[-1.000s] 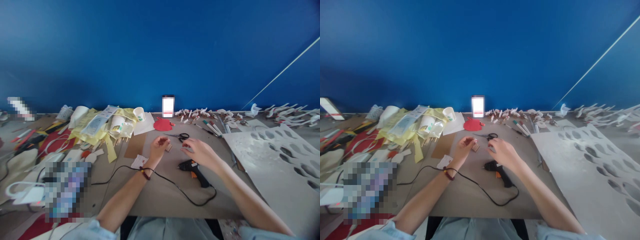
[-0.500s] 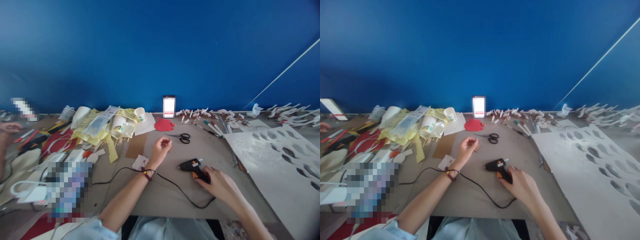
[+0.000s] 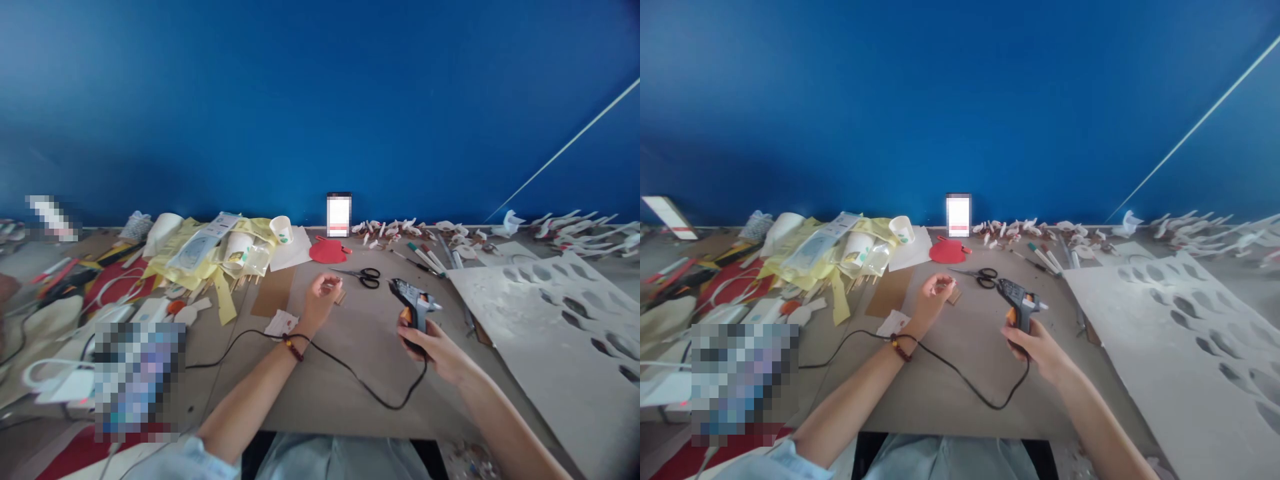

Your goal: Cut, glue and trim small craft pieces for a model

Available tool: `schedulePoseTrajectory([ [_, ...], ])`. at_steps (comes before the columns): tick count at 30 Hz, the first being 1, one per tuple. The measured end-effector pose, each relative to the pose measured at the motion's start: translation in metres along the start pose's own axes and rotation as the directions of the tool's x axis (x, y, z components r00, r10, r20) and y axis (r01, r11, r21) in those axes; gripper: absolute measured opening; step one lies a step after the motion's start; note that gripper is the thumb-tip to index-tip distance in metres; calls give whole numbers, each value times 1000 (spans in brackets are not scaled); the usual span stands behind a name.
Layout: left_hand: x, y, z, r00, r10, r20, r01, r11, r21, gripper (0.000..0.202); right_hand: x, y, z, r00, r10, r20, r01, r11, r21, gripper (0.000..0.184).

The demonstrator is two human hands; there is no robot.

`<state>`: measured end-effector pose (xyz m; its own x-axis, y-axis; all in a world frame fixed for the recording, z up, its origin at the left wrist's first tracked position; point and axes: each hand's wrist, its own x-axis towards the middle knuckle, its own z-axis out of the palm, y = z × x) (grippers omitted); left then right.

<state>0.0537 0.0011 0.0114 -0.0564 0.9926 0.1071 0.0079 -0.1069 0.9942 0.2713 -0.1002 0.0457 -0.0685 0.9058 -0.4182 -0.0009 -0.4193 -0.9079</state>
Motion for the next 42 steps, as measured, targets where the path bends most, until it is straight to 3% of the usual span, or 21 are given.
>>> schedulePoseTrajectory([
  [3,-1,3,-1,1000,-15,3,15,1000,7,13,11,-12,10,995,-53,83,44,993,110,40],
  [5,-1,3,-1,1000,-7,5,7,1000,22,13,23,-16,15,984,-150,95,140,984,108,39],
  [9,0,0,-2,999,46,10,-46,999,21,13,51,-9,22,950,-304,66,303,953,29,51],
  [13,-2,0,-1,999,39,25,-39,999,-28,15,68,7,23,932,-362,14,362,927,-101,50],
  [25,-5,4,0,998,16,62,-15,1000,-25,19,66,16,21,907,-407,111,418,901,-117,43],
  [42,-8,11,1,995,-41,87,41,999,6,16,65,15,25,907,-414,72,420,884,-205,45],
])
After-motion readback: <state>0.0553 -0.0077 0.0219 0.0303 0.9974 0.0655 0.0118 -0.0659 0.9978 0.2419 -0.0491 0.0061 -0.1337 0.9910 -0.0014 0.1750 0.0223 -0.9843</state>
